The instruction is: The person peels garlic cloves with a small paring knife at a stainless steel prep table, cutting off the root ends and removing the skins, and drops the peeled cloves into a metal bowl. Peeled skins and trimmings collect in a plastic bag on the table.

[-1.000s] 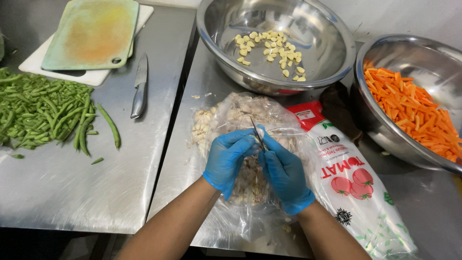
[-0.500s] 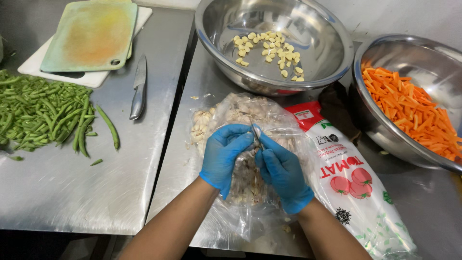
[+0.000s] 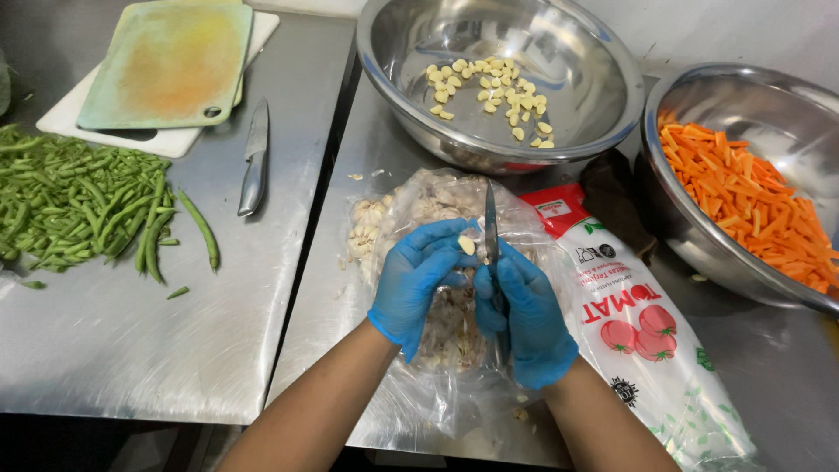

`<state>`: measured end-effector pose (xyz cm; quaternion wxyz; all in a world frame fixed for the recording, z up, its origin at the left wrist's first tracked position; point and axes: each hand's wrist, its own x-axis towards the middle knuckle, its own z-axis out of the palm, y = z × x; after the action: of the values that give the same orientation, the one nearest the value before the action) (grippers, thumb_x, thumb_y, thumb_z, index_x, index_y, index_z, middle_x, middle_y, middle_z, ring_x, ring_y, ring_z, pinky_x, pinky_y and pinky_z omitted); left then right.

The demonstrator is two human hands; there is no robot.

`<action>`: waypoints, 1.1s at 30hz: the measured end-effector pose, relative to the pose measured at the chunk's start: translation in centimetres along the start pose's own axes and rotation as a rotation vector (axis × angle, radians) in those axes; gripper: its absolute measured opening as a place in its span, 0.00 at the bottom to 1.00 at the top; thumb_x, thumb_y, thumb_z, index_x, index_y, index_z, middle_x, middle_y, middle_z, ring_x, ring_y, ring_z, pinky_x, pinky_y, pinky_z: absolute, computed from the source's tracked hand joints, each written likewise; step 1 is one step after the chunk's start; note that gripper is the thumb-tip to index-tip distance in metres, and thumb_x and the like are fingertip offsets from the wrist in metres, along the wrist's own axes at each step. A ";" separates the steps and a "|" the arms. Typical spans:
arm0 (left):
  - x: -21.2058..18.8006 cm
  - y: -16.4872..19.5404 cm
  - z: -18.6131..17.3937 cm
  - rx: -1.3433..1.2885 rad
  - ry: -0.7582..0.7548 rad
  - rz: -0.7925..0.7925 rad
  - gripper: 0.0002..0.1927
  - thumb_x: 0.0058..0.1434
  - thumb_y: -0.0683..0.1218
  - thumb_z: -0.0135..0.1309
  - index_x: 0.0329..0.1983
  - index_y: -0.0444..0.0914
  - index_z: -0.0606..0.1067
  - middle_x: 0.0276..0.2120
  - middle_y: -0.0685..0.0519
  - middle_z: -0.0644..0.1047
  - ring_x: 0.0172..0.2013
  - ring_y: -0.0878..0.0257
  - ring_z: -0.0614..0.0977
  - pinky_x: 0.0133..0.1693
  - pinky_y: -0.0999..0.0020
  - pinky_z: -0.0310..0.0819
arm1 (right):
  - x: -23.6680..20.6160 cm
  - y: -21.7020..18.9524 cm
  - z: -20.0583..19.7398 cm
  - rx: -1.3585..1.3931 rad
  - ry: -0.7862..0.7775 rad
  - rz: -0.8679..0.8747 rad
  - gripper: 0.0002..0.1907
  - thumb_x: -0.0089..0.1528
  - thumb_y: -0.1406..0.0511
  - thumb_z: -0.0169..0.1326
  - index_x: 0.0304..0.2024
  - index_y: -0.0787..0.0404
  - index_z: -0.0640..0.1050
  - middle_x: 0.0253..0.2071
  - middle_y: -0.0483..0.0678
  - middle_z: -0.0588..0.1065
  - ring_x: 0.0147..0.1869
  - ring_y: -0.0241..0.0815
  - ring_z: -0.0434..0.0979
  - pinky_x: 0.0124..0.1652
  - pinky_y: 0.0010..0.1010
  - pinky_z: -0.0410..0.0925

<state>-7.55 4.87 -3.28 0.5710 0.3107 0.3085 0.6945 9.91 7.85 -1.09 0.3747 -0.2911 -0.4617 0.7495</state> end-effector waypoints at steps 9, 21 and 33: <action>0.1 -0.8 -0.3 -0.008 0.072 0.019 0.14 0.63 0.39 0.56 0.51 0.31 0.78 0.42 0.49 0.82 0.41 0.62 0.83 0.45 0.66 0.81 | 0.5 1.2 -0.4 -0.202 0.044 -0.096 0.28 0.69 0.63 0.46 0.72 0.61 0.66 0.33 0.43 0.74 0.25 0.32 0.67 0.24 0.23 0.62; -1.2 1.4 0.2 0.535 0.033 0.411 0.10 0.58 0.35 0.59 0.43 0.35 0.82 0.38 0.55 0.78 0.37 0.69 0.82 0.41 0.74 0.78 | -0.5 -1.5 -0.2 -1.005 -0.073 -0.269 0.32 0.69 0.66 0.47 0.77 0.52 0.62 0.28 0.50 0.71 0.31 0.34 0.66 0.36 0.26 0.68; -1.7 1.0 1.3 0.612 0.161 0.437 0.08 0.57 0.36 0.59 0.40 0.35 0.79 0.38 0.54 0.78 0.35 0.70 0.82 0.37 0.77 0.79 | 0.4 1.5 -0.5 -0.956 -0.056 -0.643 0.23 0.71 0.68 0.48 0.70 0.62 0.68 0.70 0.56 0.71 0.69 0.46 0.75 0.65 0.35 0.66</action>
<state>-6.90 3.17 -1.86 0.2644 0.4698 0.4717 0.6978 9.63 8.02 -2.65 0.3981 -0.2532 -0.8242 0.3132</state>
